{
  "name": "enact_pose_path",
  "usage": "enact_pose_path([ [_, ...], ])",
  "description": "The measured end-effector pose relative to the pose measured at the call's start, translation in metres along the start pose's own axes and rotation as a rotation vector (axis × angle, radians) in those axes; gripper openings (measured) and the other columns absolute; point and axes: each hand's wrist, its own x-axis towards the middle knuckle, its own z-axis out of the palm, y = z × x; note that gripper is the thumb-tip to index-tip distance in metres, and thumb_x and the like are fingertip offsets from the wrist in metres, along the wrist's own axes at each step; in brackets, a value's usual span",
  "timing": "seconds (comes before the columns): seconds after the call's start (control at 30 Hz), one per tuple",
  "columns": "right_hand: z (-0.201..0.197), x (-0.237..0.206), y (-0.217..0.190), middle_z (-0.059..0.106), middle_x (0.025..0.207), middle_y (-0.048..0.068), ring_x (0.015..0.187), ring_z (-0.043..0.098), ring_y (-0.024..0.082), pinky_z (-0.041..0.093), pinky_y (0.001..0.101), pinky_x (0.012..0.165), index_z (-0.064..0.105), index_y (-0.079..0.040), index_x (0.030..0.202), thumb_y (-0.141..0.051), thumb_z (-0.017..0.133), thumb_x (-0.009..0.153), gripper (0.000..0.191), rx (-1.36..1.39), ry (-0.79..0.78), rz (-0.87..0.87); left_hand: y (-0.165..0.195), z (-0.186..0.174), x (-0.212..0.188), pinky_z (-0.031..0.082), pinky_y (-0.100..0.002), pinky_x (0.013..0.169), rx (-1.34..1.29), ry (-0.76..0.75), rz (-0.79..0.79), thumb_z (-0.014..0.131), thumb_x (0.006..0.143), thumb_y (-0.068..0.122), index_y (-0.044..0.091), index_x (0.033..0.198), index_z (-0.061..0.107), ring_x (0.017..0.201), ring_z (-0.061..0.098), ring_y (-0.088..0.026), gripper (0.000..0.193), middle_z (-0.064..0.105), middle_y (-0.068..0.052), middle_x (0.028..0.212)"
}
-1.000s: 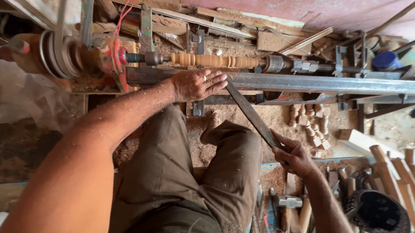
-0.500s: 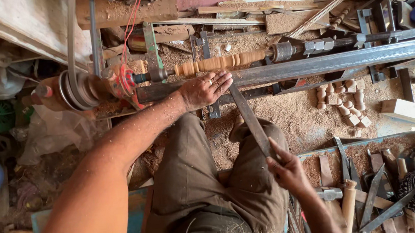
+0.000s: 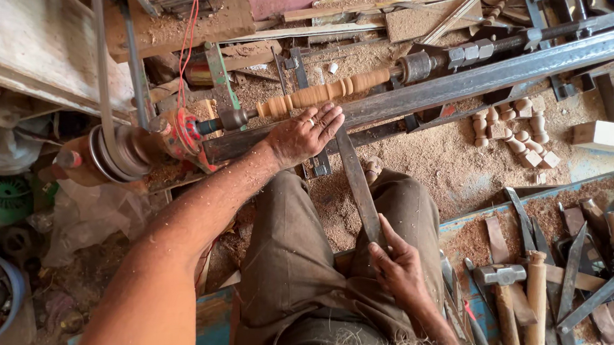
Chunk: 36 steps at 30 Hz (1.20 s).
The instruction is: The person uses a chisel to shape a rotating wooden piece mounted on a lathe. They hold the chisel with both hands and guide it along the spinning wood to carve a decorative pattern. The person briefly touches their face and then resumes shaping the wood.
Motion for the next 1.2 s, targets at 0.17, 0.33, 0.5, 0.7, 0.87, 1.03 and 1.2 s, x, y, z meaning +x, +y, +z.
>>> enact_pose_path([
  [0.17, 0.025, -0.005, 0.004, 0.050, 0.055, -0.002, 0.039, 0.039, 0.006, 0.032, 0.0239, 0.034, 0.040, -0.019, 0.158, -0.003, 0.061, 0.095, 0.068, 0.104, 0.021, -0.031, 0.000, 0.000, -0.001, 0.036, -0.040, 0.124, -0.027, 0.000, 0.001, 0.061, 0.103, 0.011, 0.003, 0.144, 0.056, 0.134, 0.060, -0.024, 0.042, 0.062, -0.011, 0.146],
  [0.33, 0.069, -0.017, 0.008, 0.048, 0.059, -0.005, 0.042, 0.036, 0.003, 0.028, 0.0214, 0.036, 0.043, -0.016, 0.160, -0.001, 0.060, 0.096, 0.068, 0.318, 0.041, -0.119, 0.000, -0.001, -0.001, 0.034, -0.038, 0.125, 0.021, -0.031, 0.006, 0.060, 0.103, 0.008, 0.005, 0.145, 0.055, 0.135, 0.059, -0.020, 0.043, 0.061, -0.008, 0.148],
  [0.5, 0.075, -0.018, 0.014, 0.051, 0.060, -0.004, 0.043, 0.038, 0.004, 0.030, 0.0224, 0.036, 0.041, -0.019, 0.158, -0.002, 0.060, 0.095, 0.068, 0.278, 0.056, -0.095, 0.001, 0.003, -0.002, 0.031, -0.040, 0.125, -0.037, -0.001, -0.013, 0.061, 0.103, 0.008, 0.004, 0.147, 0.054, 0.136, 0.059, -0.023, 0.045, 0.061, -0.011, 0.148],
  [0.7, 0.000, 0.002, -0.010, 0.058, 0.060, -0.001, 0.044, 0.045, 0.006, 0.036, 0.0228, 0.038, 0.045, -0.023, 0.156, -0.011, 0.063, 0.093, 0.066, -0.167, 0.024, -0.016, -0.001, 0.008, -0.003, 0.025, -0.042, 0.128, 0.044, 0.021, -0.004, 0.064, 0.101, 0.007, 0.009, 0.149, 0.052, 0.136, 0.059, -0.022, 0.049, 0.059, -0.007, 0.150],
  [0.87, -0.087, 0.033, -0.054, 0.050, 0.059, -0.003, 0.041, 0.036, 0.007, 0.030, 0.0256, 0.036, 0.052, -0.030, 0.152, -0.014, 0.066, 0.092, 0.064, -0.197, -0.107, 0.142, -0.003, -0.002, -0.002, 0.018, -0.041, 0.129, 0.107, 0.032, 0.063, 0.063, 0.101, 0.006, 0.013, 0.151, 0.050, 0.136, 0.058, -0.019, 0.052, 0.058, -0.005, 0.150],
  [1.03, -0.058, 0.026, -0.031, 0.060, 0.062, -0.001, 0.043, 0.041, 0.007, 0.035, 0.0250, 0.037, 0.050, -0.026, 0.153, -0.009, 0.064, 0.093, 0.064, -0.252, -0.011, 0.067, -0.004, -0.008, -0.001, 0.018, -0.037, 0.129, 0.000, 0.012, 0.050, 0.060, 0.100, 0.007, 0.014, 0.152, 0.049, 0.138, 0.055, -0.014, 0.054, 0.056, 0.000, 0.153],
  [1.2, 0.006, 0.002, 0.002, 0.051, 0.055, -0.001, 0.037, 0.042, 0.007, 0.033, 0.0248, 0.033, 0.042, -0.024, 0.157, -0.006, 0.059, 0.095, 0.067, 0.017, 0.017, 0.012, -0.002, -0.003, -0.001, 0.019, -0.036, 0.129, -0.089, -0.018, 0.021, 0.058, 0.102, 0.006, 0.010, 0.152, 0.050, 0.139, 0.055, -0.016, 0.051, 0.055, -0.004, 0.155],
])
